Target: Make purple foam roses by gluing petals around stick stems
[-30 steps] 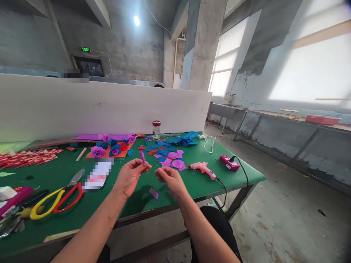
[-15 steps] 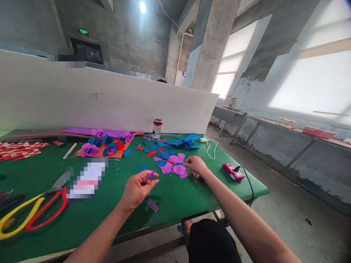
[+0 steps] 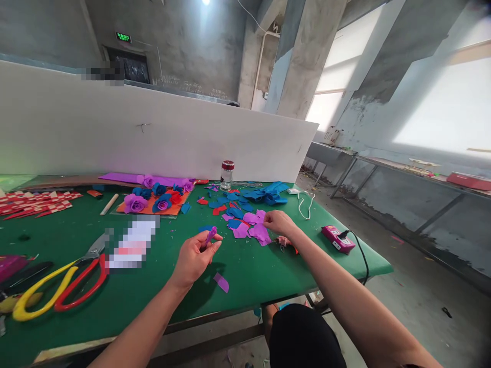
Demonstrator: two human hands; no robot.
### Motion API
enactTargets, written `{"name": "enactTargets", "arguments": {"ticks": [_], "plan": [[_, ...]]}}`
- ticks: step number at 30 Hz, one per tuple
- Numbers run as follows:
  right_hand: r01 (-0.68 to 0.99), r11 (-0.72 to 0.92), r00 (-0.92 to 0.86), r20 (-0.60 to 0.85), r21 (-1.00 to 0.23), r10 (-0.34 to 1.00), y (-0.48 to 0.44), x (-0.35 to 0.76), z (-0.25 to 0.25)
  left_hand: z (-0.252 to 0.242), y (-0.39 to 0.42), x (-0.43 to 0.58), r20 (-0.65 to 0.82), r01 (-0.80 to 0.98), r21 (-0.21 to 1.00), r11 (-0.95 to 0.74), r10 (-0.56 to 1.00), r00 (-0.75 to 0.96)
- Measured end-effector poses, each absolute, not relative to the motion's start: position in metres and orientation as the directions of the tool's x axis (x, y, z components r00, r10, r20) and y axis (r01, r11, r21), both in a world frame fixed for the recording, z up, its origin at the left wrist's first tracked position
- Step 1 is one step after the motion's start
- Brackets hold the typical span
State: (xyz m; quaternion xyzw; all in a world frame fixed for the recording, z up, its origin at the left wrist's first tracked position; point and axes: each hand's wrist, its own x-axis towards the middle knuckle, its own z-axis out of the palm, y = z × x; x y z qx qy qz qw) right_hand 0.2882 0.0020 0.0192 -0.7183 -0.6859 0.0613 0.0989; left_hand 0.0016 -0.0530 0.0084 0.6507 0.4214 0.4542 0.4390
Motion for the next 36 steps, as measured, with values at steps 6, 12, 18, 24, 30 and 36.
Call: {"name": "enactTargets", "arguments": {"ticks": [6,12,18,24,30,36], "plan": [[0.979,-0.098,0.100,0.000,-0.179,0.995,0.011,0.280,0.009,0.003,-0.051,0.003,0.210,0.166,0.953,-0.253,0.949,0.236],[0.980,-0.060,0.057,-0.020,-0.191,0.998,0.015,0.274,0.008,0.002,-0.051,0.004,0.210,0.199,0.945,-0.259,0.949,0.236],[0.962,0.013,-0.014,-0.002,-0.274,1.000,0.023,0.273,0.010,0.002,-0.051,0.005,0.192,0.185,0.952,-0.244,0.947,0.258],[0.905,0.141,-0.122,0.071,-0.402,0.990,0.012,0.269,0.024,0.001,-0.049,0.003,0.200,0.189,0.950,-0.247,0.951,0.236],[0.854,0.290,-0.260,0.129,-0.432,0.957,-0.022,0.227,0.029,0.000,-0.044,0.003,0.214,0.231,0.937,-0.264,0.952,0.218],[0.898,0.233,-0.153,0.232,-0.372,0.961,-0.033,0.200,0.021,-0.012,-0.035,0.003,0.231,0.374,0.884,-0.280,0.958,0.173]]}}
